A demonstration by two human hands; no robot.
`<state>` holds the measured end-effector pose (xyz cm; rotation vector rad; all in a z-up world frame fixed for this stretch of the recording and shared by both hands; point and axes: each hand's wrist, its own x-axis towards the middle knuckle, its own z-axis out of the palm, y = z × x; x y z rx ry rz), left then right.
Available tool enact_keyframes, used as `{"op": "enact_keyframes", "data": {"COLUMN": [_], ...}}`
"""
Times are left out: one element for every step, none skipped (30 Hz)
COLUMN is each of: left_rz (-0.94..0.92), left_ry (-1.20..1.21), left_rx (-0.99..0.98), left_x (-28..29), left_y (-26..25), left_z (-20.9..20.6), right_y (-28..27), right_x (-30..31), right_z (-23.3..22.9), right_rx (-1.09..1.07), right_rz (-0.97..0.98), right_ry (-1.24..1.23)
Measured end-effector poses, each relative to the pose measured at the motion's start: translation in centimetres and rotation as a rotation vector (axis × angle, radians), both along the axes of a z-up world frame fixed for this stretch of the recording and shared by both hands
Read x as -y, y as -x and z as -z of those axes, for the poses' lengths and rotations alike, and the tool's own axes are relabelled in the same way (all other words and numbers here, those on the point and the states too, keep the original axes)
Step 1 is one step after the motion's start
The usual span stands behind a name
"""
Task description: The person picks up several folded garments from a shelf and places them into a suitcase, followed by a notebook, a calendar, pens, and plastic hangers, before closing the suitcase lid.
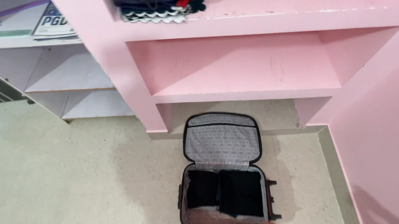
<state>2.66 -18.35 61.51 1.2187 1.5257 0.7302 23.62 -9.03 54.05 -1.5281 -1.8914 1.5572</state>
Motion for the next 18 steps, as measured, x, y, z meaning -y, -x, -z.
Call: {"op": "enact_keyframes", "data": {"left_rz": [0.044, 0.070, 0.088, 0.085, 0.043, 0.012, -0.020, -0.026, 0.026, 0.077, 0.080, 0.119, 0.167, 0.179, 0.243, 0.304, 0.324, 0.313], "left_ry": [-0.036, -0.148, -0.275, -0.398, -0.396, -0.270, -0.158, -0.161, -0.083, -0.004, -0.003, -0.128, -0.242, -0.232, -0.180, -0.128, -0.128, -0.091], "left_rx": [0.002, -0.004, -0.018, -0.032, -0.020, 0.038, 0.091, 0.095, 0.061, 0.027, 0.016, -0.020, -0.054, -0.061, -0.141, -0.223, -0.217, -0.200], "left_x": [2.2, 3.3, 3.9, 4.0, 3.8, 3.8, 3.6, 4.2, 4.6, 5.0, 5.4, 5.4, 6.6, 9.0, 9.1, 8.5, 8.8, 8.4], "left_y": [-0.7, -0.3, 0.2, 0.9, 1.7, 2.8, 4.0, 5.0, 6.9, 8.9, 11.5, 14.3, 16.7, 18.4, 21.2, 24.7, 27.5, 31.3], "left_z": [-2.3, -4.5, -6.3, -7.9, -9.4, -10.6, -11.7, -12.5, -13.0, -13.1, -12.8, -12.4, -12.0, -12.0, -12.4, -13.1, -13.8, -14.6], "right_y": [-1.1, -1.9, -1.4, -0.7, 0.4, 1.5, 3.0, 4.5, 6.6, 9.0, 11.8, 14.8, 17.5, 19.6, 22.8, 26.5, 28.8, 31.2], "right_x": [-1.0, -2.2, -3.1, -3.8, -4.4, -4.8, -5.8, -5.9, -6.0, -6.1, -5.7, -5.5, -4.2, -1.3, 0.5, 0.9, 2.5, 4.1], "right_z": [-3.7, -7.0, -11.9, -16.0, -18.8, -20.7, -21.9, -22.4, -22.7, -22.8, -22.4, -22.0, -21.6, -21.1, -20.8, -20.9, -21.1, -21.1], "right_rx": [0.055, 0.100, 0.127, 0.145, 0.139, 0.125, 0.079, 0.083, 0.053, 0.022, 0.012, -0.065, -0.140, -0.148, -0.210, -0.272, -0.244, -0.217], "right_rz": [-0.047, -0.084, -0.107, -0.125, -0.126, -0.123, -0.126, -0.132, -0.098, -0.064, -0.060, -0.032, 0.004, 0.017, 0.016, 0.012, -0.040, -0.091], "right_ry": [0.003, -0.007, -0.025, -0.047, -0.075, -0.102, -0.176, -0.179, -0.203, -0.227, -0.227, -0.225, -0.214, -0.204, -0.132, -0.061, -0.021, 0.020]}}
